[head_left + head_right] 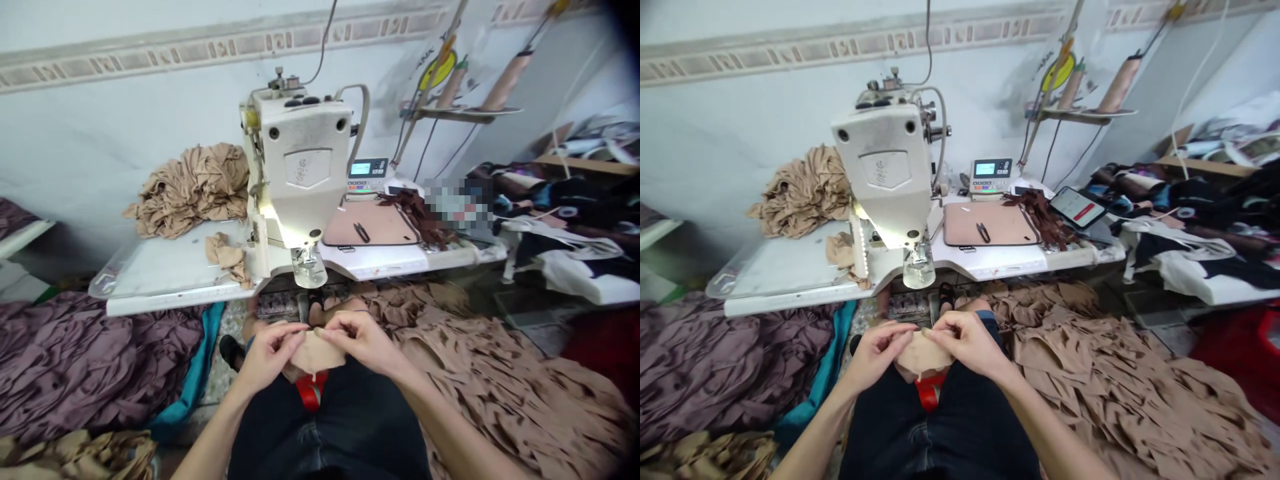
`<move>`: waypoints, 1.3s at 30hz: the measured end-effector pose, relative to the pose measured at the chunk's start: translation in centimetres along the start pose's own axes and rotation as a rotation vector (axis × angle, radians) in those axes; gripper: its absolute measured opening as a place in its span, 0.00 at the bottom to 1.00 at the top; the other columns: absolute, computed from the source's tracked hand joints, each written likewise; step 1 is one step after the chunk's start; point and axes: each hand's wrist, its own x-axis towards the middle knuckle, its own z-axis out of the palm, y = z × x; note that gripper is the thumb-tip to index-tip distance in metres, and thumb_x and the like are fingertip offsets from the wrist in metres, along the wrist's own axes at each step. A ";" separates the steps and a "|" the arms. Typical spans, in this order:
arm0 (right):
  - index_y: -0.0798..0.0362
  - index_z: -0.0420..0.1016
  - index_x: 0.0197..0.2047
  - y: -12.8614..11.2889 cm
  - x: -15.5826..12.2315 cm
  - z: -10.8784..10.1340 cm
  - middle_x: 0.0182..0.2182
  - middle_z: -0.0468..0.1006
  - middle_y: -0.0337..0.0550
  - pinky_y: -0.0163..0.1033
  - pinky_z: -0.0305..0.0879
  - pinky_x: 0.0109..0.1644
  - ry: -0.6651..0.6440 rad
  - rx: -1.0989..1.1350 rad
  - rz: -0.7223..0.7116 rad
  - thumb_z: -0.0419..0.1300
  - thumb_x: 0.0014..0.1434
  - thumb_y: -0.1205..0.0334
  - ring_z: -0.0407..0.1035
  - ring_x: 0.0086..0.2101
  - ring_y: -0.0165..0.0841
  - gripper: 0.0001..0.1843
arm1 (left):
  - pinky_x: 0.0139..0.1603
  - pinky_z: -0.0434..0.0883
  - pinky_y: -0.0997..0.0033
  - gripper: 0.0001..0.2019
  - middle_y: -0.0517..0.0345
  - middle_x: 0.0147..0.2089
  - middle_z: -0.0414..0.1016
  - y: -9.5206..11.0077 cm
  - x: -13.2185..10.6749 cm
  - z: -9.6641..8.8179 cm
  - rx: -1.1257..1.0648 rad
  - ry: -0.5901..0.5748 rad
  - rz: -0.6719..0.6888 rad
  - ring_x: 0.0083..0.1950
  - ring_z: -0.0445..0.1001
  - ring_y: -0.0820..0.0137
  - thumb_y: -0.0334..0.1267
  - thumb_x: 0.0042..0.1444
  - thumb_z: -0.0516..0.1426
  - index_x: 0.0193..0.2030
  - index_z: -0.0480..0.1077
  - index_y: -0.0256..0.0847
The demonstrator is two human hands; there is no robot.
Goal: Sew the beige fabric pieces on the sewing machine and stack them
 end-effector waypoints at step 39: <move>0.55 0.78 0.25 -1.4 8.9 -2.5 0.22 0.71 0.37 0.37 0.58 0.33 0.512 0.135 -0.163 0.71 0.58 0.43 0.63 0.27 0.32 0.24 | 0.28 0.58 0.76 0.17 0.73 0.24 0.56 4.6 11.8 -0.3 -0.377 0.337 0.051 0.24 0.58 0.76 0.47 0.60 0.67 0.44 0.65 0.43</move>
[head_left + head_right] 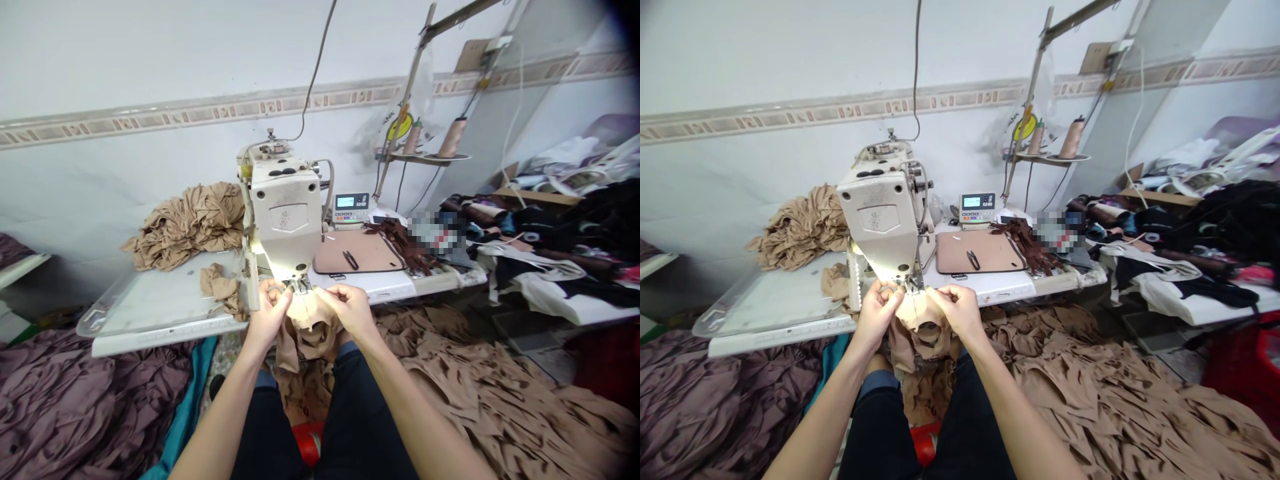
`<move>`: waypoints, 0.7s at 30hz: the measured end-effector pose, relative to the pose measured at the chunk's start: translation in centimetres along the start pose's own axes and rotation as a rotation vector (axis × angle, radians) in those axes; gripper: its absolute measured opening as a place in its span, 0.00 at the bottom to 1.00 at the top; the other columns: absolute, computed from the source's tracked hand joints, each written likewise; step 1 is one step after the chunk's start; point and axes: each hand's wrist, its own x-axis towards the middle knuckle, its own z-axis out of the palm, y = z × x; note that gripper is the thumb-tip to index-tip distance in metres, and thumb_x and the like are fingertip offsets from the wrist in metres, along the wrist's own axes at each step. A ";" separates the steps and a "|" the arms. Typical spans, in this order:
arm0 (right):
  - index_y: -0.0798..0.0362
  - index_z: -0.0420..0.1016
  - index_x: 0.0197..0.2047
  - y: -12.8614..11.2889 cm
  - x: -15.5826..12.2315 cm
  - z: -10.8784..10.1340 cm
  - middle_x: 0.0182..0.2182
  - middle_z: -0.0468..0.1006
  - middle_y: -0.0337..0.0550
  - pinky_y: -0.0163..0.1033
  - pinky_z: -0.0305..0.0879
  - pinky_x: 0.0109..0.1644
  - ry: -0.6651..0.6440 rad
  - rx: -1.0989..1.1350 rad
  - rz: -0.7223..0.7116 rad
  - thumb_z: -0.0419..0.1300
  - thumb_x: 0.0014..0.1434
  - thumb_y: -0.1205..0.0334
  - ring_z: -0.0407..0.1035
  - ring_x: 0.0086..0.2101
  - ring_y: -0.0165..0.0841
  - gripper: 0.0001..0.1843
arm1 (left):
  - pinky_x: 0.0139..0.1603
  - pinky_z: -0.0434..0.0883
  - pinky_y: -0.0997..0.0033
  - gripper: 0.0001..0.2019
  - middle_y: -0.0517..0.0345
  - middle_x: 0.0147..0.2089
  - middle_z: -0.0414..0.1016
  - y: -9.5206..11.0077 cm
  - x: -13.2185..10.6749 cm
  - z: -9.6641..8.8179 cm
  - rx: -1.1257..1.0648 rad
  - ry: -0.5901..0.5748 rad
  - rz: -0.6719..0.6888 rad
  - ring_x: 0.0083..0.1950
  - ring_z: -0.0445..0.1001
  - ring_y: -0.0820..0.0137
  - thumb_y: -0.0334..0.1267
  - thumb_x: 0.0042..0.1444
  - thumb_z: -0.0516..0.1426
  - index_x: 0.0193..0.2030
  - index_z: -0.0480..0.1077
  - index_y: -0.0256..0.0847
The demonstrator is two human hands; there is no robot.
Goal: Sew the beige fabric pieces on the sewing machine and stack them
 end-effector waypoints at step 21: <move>0.54 0.85 0.40 3.0 -8.7 3.9 0.38 0.83 0.47 0.34 0.65 0.29 -0.151 -0.038 0.001 0.69 0.64 0.43 0.73 0.32 0.35 0.20 | 0.41 0.74 0.72 0.22 0.55 0.34 0.82 -4.1 -4.9 -7.0 0.073 0.128 -0.166 0.36 0.79 0.66 0.58 0.55 0.70 0.38 0.80 0.38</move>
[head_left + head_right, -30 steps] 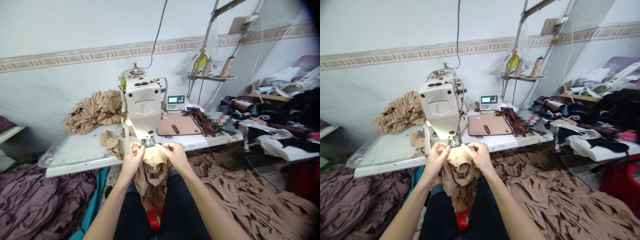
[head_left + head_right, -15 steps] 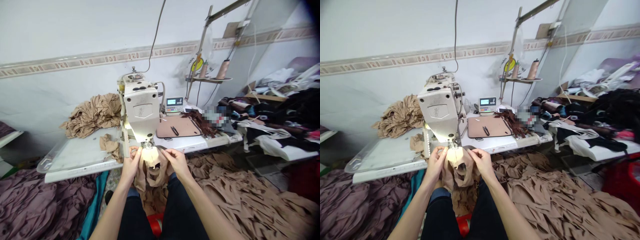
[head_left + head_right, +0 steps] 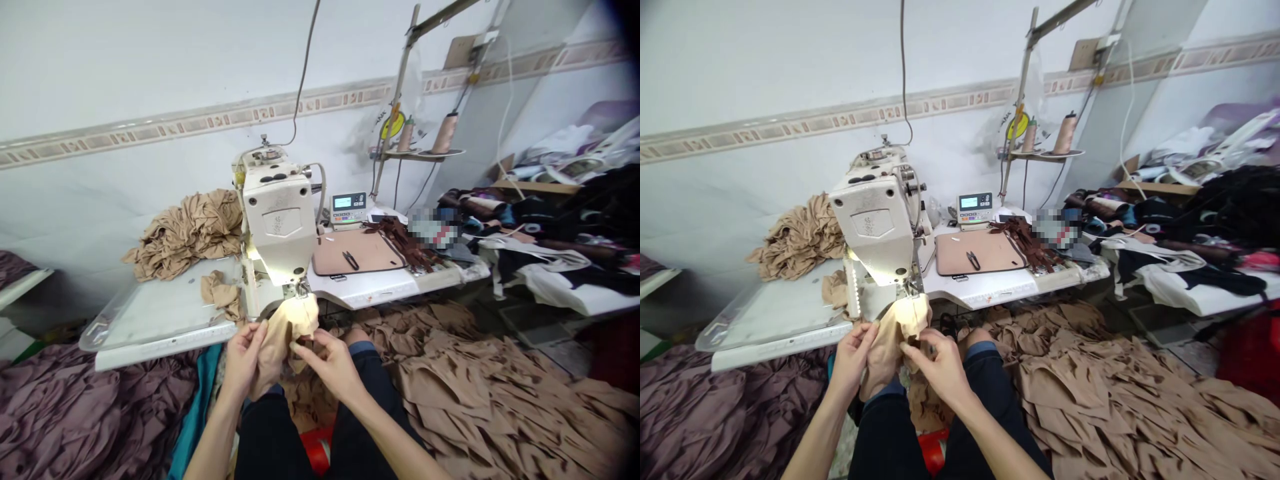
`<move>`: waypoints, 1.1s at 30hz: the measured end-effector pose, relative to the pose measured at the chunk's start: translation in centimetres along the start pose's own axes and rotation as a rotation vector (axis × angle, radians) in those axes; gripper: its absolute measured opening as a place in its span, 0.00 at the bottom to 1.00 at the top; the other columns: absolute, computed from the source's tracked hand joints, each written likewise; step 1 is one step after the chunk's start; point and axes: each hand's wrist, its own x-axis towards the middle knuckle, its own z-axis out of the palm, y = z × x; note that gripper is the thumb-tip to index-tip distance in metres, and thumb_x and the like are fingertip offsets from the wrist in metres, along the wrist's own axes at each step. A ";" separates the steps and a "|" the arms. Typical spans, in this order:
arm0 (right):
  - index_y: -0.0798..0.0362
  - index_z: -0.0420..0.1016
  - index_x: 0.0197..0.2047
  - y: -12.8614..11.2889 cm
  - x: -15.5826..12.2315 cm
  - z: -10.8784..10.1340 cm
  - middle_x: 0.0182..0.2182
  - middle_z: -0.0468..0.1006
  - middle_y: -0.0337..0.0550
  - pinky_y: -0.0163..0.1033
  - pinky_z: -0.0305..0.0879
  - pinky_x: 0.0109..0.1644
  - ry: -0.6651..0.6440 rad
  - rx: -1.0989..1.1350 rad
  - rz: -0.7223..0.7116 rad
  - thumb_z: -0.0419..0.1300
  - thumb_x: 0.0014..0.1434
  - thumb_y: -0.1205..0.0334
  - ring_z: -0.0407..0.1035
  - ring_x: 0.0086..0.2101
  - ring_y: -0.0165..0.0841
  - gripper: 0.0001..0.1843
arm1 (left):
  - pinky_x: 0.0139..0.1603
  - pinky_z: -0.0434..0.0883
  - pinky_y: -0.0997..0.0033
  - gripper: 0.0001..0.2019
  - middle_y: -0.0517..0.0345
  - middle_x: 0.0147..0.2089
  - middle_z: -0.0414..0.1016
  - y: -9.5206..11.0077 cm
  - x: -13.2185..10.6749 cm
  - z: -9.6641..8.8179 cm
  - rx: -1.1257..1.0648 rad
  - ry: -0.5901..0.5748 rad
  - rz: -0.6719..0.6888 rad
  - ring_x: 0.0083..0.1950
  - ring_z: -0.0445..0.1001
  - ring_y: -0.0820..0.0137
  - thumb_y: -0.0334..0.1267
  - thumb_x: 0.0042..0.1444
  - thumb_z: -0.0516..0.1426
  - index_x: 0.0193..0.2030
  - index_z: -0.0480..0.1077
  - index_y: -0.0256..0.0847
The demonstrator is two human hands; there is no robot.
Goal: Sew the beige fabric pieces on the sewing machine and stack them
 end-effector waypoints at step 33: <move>0.56 0.87 0.38 -0.8 -3.1 -7.8 0.30 0.82 0.43 0.36 0.65 0.35 -0.601 0.064 0.330 0.69 0.63 0.44 0.70 0.29 0.33 0.21 | 0.36 0.65 0.72 0.19 0.53 0.36 0.72 -2.3 -7.0 0.4 0.219 -0.712 -0.079 0.36 0.70 0.69 0.52 0.65 0.65 0.33 0.84 0.37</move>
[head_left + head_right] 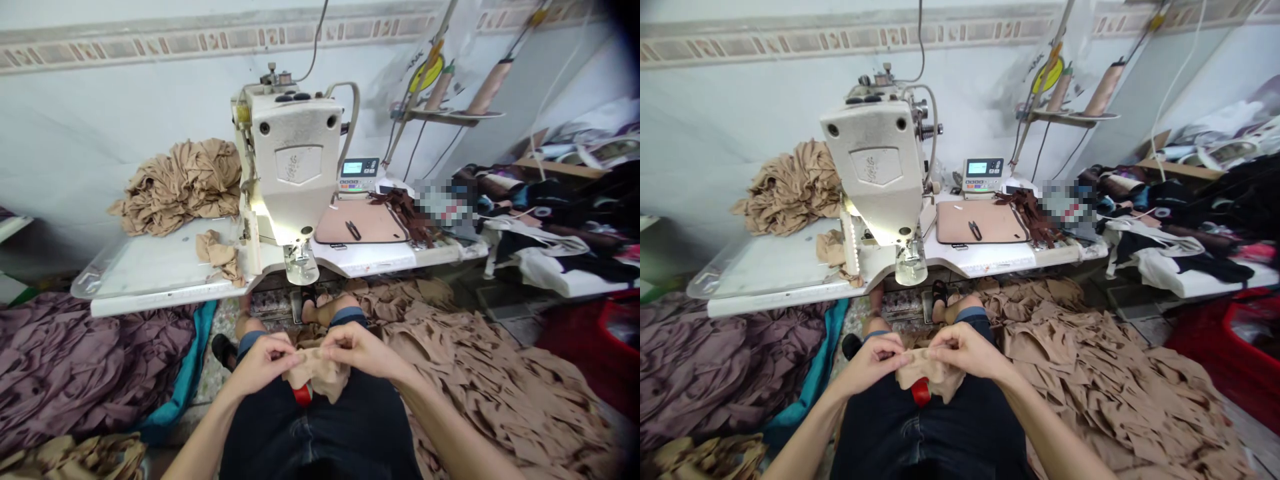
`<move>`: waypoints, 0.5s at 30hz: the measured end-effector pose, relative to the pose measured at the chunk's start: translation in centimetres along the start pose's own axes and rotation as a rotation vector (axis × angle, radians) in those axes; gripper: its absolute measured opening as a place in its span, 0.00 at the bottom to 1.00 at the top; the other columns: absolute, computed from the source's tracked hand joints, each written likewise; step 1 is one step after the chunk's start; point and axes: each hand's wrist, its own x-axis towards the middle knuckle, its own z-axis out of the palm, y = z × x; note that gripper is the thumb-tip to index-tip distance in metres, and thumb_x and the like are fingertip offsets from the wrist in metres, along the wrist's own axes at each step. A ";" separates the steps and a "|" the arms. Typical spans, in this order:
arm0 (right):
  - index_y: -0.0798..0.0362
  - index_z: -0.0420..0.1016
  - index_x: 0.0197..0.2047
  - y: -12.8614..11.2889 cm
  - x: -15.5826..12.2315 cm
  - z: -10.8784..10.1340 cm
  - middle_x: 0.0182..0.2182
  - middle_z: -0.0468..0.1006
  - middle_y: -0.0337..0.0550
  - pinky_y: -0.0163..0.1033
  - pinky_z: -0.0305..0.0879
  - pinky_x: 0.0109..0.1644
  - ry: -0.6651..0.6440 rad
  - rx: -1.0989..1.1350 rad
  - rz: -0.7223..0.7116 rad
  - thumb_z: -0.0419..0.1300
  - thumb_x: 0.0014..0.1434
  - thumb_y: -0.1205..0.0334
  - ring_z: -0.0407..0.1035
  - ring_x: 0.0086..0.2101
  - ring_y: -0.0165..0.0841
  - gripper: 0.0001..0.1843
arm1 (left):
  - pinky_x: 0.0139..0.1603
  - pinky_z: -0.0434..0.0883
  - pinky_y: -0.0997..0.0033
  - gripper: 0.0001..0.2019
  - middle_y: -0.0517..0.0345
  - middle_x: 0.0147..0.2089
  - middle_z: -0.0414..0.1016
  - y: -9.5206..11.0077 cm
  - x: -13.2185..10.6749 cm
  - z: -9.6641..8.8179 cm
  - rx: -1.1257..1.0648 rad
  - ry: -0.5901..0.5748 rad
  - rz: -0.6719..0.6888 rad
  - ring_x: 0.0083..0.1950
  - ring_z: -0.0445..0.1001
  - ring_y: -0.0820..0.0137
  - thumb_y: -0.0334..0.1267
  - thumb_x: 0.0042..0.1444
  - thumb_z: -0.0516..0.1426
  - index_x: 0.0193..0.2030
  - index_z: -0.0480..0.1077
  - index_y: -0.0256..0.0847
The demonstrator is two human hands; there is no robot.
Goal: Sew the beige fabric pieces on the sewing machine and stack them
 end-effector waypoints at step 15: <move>0.52 0.83 0.32 -6.2 0.8 1.2 0.28 0.77 0.42 0.39 0.62 0.34 0.479 -0.397 -0.420 0.63 0.71 0.55 0.70 0.29 0.35 0.16 | 0.48 0.76 0.65 0.11 0.50 0.42 0.87 4.3 1.7 -1.7 0.168 0.339 0.218 0.43 0.82 0.59 0.44 0.67 0.63 0.43 0.87 0.43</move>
